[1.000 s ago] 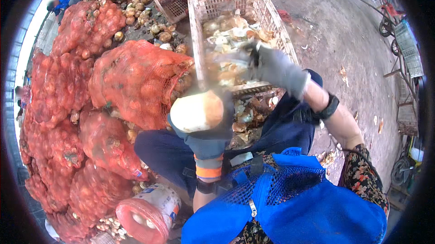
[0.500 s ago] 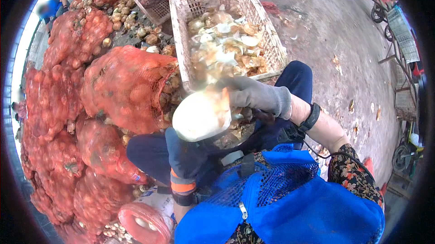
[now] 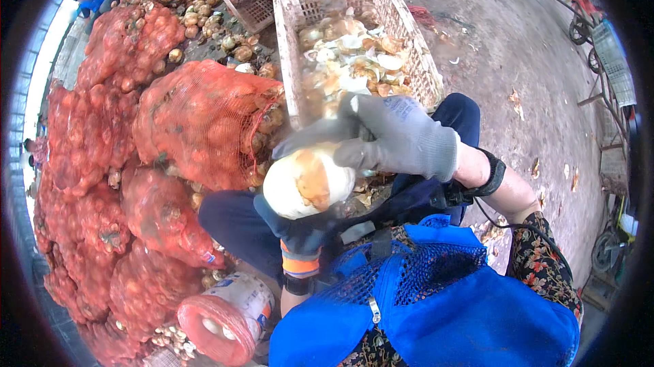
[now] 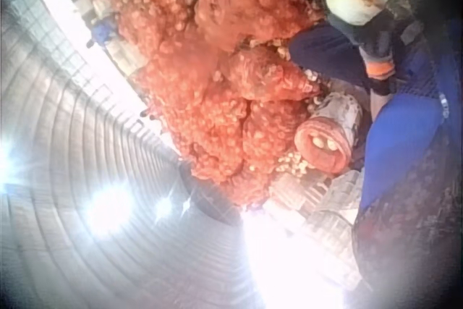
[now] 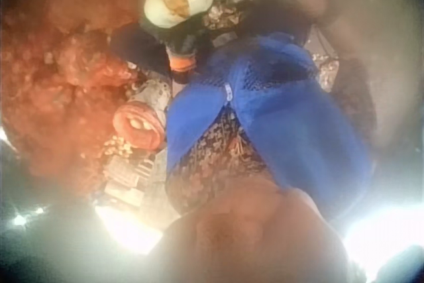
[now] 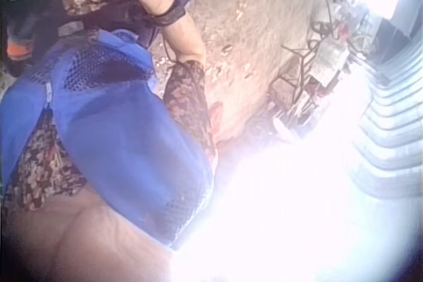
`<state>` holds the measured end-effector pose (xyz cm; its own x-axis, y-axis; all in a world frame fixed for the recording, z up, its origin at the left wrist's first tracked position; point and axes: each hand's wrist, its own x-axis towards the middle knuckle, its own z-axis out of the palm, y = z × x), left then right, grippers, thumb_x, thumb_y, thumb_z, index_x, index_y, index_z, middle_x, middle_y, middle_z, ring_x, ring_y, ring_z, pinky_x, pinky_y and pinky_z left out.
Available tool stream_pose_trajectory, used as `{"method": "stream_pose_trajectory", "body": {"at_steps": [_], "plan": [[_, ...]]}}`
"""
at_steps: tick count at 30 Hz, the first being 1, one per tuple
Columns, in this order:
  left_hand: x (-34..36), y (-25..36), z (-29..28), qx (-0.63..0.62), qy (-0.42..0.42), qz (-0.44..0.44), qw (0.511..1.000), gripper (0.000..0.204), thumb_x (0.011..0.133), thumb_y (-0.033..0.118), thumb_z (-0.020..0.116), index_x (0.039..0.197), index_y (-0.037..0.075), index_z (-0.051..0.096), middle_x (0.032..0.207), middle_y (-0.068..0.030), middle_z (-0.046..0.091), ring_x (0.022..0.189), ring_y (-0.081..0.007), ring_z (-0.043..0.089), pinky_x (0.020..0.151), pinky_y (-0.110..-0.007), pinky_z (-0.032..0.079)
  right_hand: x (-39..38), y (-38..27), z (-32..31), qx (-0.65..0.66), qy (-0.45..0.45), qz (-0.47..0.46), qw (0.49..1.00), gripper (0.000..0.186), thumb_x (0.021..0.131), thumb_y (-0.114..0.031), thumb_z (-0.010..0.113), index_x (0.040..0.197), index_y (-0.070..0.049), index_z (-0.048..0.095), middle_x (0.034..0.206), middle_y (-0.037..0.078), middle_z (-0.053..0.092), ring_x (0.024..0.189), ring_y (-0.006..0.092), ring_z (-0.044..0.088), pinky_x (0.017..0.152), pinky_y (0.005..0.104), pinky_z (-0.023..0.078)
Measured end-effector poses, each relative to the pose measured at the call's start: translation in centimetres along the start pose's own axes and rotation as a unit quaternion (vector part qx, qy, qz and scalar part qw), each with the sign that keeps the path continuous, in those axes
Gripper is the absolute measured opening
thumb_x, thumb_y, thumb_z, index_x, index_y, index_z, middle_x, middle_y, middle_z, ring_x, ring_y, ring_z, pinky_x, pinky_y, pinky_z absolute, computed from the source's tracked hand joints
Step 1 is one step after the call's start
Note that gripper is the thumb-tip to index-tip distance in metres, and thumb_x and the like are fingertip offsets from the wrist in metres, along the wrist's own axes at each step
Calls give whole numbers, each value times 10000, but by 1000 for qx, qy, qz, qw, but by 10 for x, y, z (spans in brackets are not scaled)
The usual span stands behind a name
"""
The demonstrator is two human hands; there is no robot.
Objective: Peeling red onions with a small knife while sitting in a large agricultural processing facility.
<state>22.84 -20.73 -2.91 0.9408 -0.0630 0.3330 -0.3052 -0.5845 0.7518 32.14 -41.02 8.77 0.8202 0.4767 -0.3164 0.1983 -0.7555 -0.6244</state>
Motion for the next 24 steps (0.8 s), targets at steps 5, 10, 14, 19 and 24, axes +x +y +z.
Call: {"method": "stream_pose_trajectory", "body": {"at_steps": [5,10,14,19,24], "plan": [[15,17,-10,84,15,88,992,830,764,366,692,1392,38,260,1159,-115,565,988,-238,573,892,-382,455,-3,-10,9,21,27,-51,998,659,715,-619,611,868,21,626,812,206,651,791,344,652,690,400,508],[11,25,-5,-626,79,-133,764,1033,740,590,641,1426,4,138,1253,-180,480,1064,-315,528,930,-439,444,-8,-10,17,29,-18,-53,998,580,751,-599,594,850,-28,636,753,163,644,708,315,650,644,389,504],[-3,20,10,-615,109,-244,742,1007,740,624,615,1414,8,189,1304,-192,431,1140,-328,478,974,-451,409,-7,-6,28,35,70,-138,987,538,772,-568,582,819,-34,627,689,146,621,634,305,629,559,392,484],[6,3,12,-850,96,-301,421,810,741,690,543,1309,122,439,1359,-90,419,1195,-272,438,1012,-458,363,-34,-30,20,-121,19,-327,937,500,764,-558,594,807,-60,609,696,118,604,575,269,601,498,368,461],[7,-19,0,-792,147,-284,521,786,757,671,538,1313,124,434,1329,-69,450,1186,-267,450,1005,-456,373,-27,-1,-6,72,115,-422,897,502,568,-523,792,678,-109,529,603,19,491,477,196,500,431,290,366]]}}
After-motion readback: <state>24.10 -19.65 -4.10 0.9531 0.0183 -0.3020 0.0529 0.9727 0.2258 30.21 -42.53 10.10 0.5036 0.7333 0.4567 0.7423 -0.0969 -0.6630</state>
